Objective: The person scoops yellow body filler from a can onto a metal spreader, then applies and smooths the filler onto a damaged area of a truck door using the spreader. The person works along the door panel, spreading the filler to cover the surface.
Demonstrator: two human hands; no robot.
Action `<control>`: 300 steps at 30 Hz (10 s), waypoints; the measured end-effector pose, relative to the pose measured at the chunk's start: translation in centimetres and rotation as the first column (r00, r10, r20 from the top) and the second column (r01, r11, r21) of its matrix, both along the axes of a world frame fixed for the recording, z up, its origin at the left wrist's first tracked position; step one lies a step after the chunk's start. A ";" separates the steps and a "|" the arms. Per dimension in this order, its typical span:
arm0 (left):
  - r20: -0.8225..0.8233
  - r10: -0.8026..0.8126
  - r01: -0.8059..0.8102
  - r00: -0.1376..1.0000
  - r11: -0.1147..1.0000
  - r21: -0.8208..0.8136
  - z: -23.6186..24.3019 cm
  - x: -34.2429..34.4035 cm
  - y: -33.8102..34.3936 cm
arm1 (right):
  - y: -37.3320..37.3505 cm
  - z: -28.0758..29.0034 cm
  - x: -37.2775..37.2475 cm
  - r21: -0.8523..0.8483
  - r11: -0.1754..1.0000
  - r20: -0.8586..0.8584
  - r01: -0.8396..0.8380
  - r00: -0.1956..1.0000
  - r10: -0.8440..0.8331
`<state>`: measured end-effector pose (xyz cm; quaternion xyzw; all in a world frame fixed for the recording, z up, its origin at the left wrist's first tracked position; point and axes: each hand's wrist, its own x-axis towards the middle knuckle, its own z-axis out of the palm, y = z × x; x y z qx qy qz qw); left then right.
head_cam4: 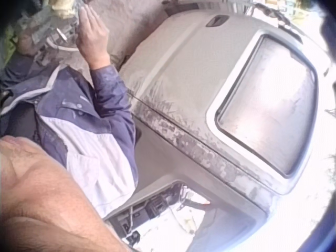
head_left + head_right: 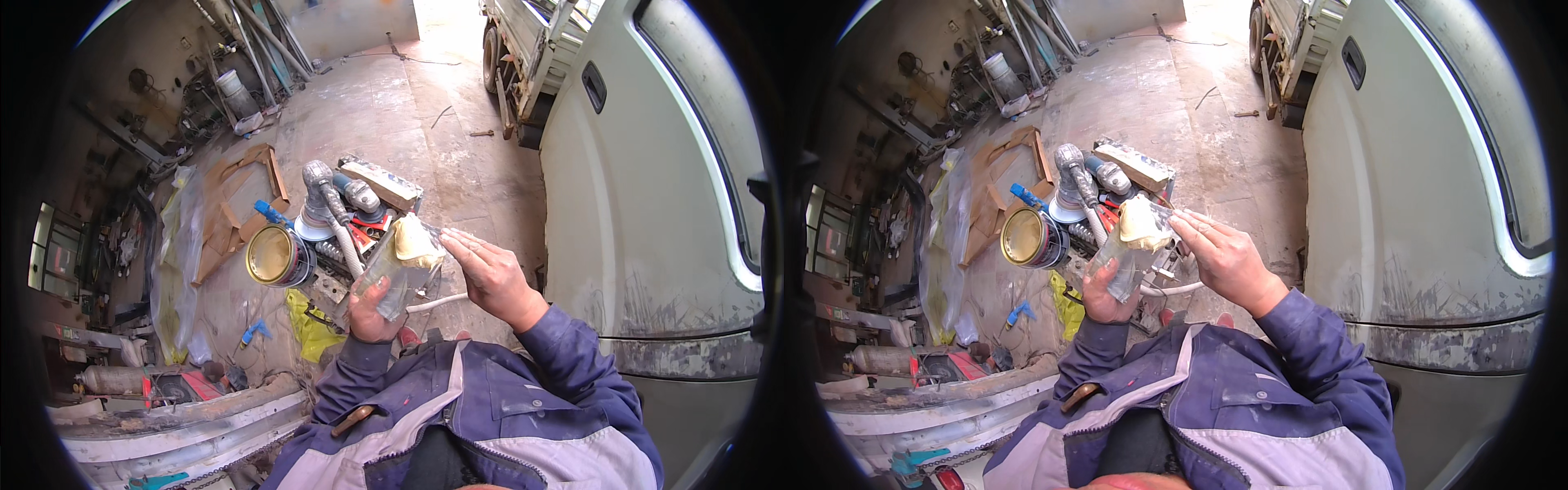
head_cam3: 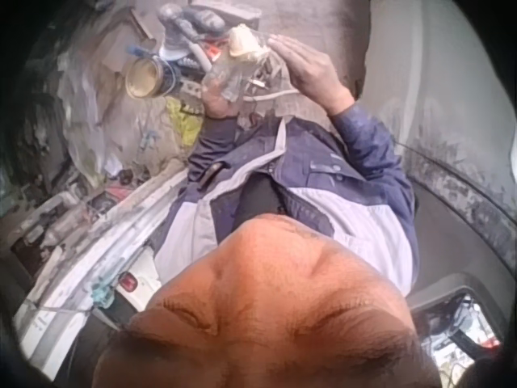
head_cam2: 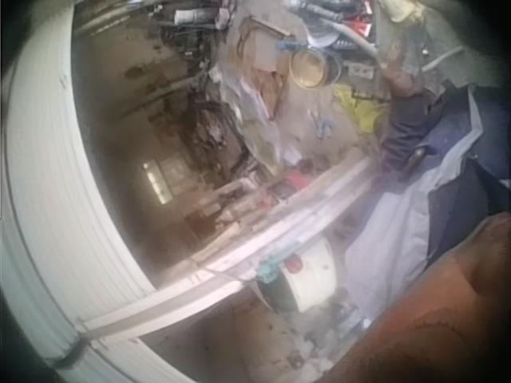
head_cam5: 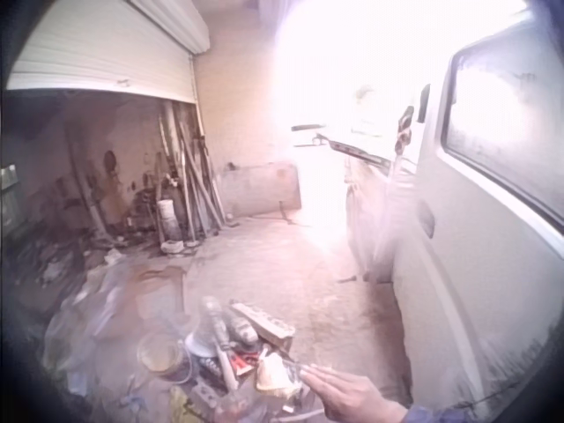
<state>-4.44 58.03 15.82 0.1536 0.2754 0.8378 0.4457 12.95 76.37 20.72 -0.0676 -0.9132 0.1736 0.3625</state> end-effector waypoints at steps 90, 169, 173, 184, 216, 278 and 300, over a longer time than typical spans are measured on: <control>-0.166 0.011 -0.036 0.986 0.989 -0.145 -0.1 -3.4 8.9 | 0.1 -0.7 -0.4 -0.665 0.723 -0.079 0.187 0.945 -0.317; 0.245 -0.304 0.356 0.921 0.912 -0.204 -8.4 -4.9 1.6 | -4.7 -10.7 4.9 -0.939 0.005 0.331 0.344 0.905 -0.266; 0.255 -0.371 0.429 0.893 0.874 -0.228 -9.4 -1.9 1.9 | -8.0 -12.3 9.3 -0.882 -0.014 0.460 0.472 0.852 -0.250; 0.253 -0.360 0.434 0.898 0.819 -0.375 -10.8 4.5 1.8 | -12.4 -14.9 18.2 -0.858 0.135 0.461 0.496 0.859 -0.222; 0.030 -0.626 0.589 0.779 0.716 -0.374 -8.7 4.5 5.8 | -10.5 -5.6 11.7 -0.818 0.277 0.384 0.505 0.837 -0.390; 0.082 -0.660 0.638 0.747 0.676 -0.368 -8.0 4.5 4.5 | -9.0 -5.3 8.9 -0.128 0.757 0.379 0.641 0.737 -0.560; 0.195 -0.590 0.621 0.783 0.734 -0.273 -8.2 4.4 4.3 | -9.1 -4.9 8.3 -0.121 0.780 0.309 0.613 0.770 -0.558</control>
